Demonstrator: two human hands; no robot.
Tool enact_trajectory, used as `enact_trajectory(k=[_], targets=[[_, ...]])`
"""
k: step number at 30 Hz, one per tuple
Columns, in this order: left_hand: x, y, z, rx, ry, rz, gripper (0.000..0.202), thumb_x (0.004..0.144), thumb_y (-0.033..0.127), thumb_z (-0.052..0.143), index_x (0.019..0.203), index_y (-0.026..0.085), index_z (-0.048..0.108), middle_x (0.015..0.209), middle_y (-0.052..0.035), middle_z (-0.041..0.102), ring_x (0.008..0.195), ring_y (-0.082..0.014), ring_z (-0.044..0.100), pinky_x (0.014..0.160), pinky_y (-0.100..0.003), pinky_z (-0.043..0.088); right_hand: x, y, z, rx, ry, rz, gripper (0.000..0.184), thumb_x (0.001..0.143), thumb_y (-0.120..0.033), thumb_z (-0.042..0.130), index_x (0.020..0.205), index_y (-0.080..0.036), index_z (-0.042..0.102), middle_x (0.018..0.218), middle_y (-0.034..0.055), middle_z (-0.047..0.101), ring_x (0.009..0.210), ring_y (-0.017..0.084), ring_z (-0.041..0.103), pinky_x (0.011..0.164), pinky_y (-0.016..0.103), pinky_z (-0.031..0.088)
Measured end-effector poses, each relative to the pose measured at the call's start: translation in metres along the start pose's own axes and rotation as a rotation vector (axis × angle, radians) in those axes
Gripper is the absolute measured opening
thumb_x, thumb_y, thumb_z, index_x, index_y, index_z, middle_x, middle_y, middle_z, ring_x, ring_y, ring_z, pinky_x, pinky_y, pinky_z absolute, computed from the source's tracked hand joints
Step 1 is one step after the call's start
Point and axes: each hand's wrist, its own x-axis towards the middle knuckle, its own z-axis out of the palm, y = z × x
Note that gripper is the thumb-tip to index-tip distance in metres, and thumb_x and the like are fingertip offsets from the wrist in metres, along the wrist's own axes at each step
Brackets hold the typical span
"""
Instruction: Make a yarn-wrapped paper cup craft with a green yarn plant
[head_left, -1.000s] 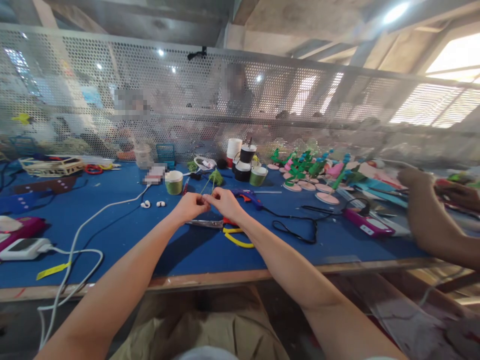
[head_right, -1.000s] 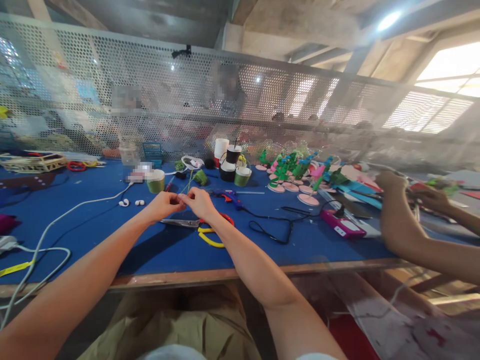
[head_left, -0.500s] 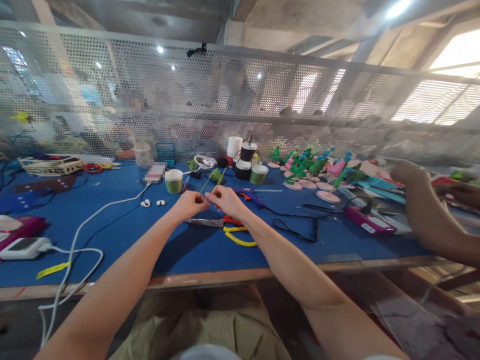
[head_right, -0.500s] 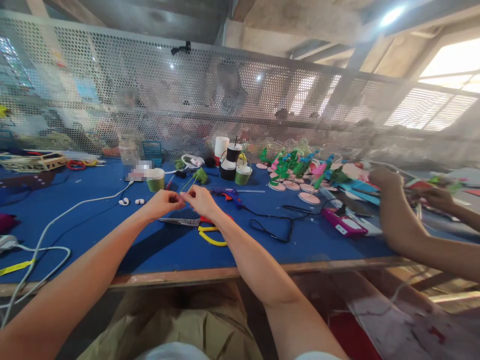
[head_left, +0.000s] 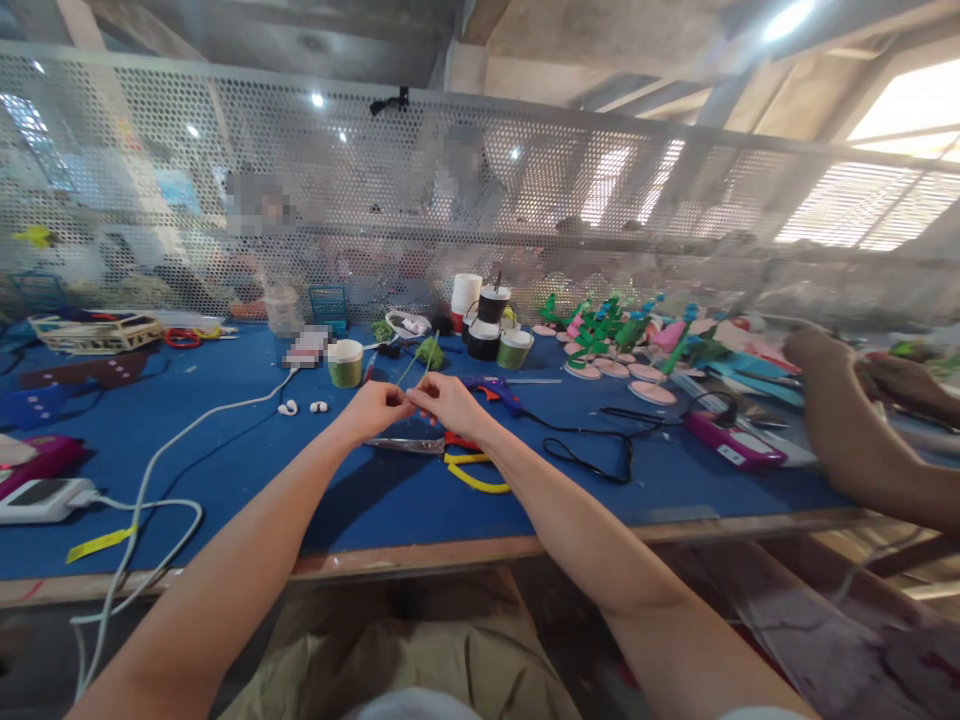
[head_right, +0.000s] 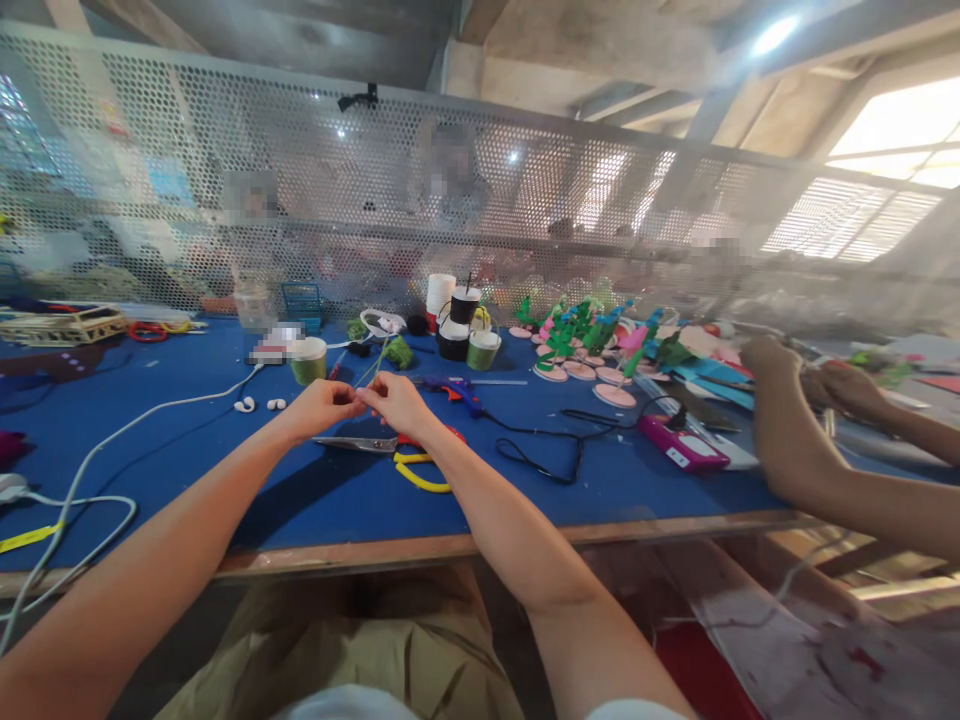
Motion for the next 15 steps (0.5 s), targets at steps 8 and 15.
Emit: enact_trajectory(k=[8,15], targets=[[0.0016,0.0017,0.0002,0.03,0.032,0.007,0.024,0.056,0.035,0.056,0.05,0.013,0.051,0.046,0.0037,0.047,0.05,-0.0102,0.041,0.048,-0.022,0.028,0.003,0.0027,-0.0008,-0.104,0.119,-0.007,0.027,0.066,-0.034,0.056,0.051,-0.017,0.041,0.045,-0.0055,0.041,0.044,0.007,0.037,0.042,0.02,0.028],[-0.0004,0.0015,0.0026,-0.052,-0.005,-0.022,0.028,0.059,0.039,0.055,0.052,0.012,0.052,0.048,0.0043,0.047,0.049,-0.0092,0.04,0.048,-0.022,0.029,0.0016,0.0018,0.0001,-0.04,0.091,-0.011,0.03,0.068,-0.04,0.053,0.053,-0.017,0.041,0.049,-0.0047,0.043,0.047,0.007,0.039,0.043,0.02,0.031]])
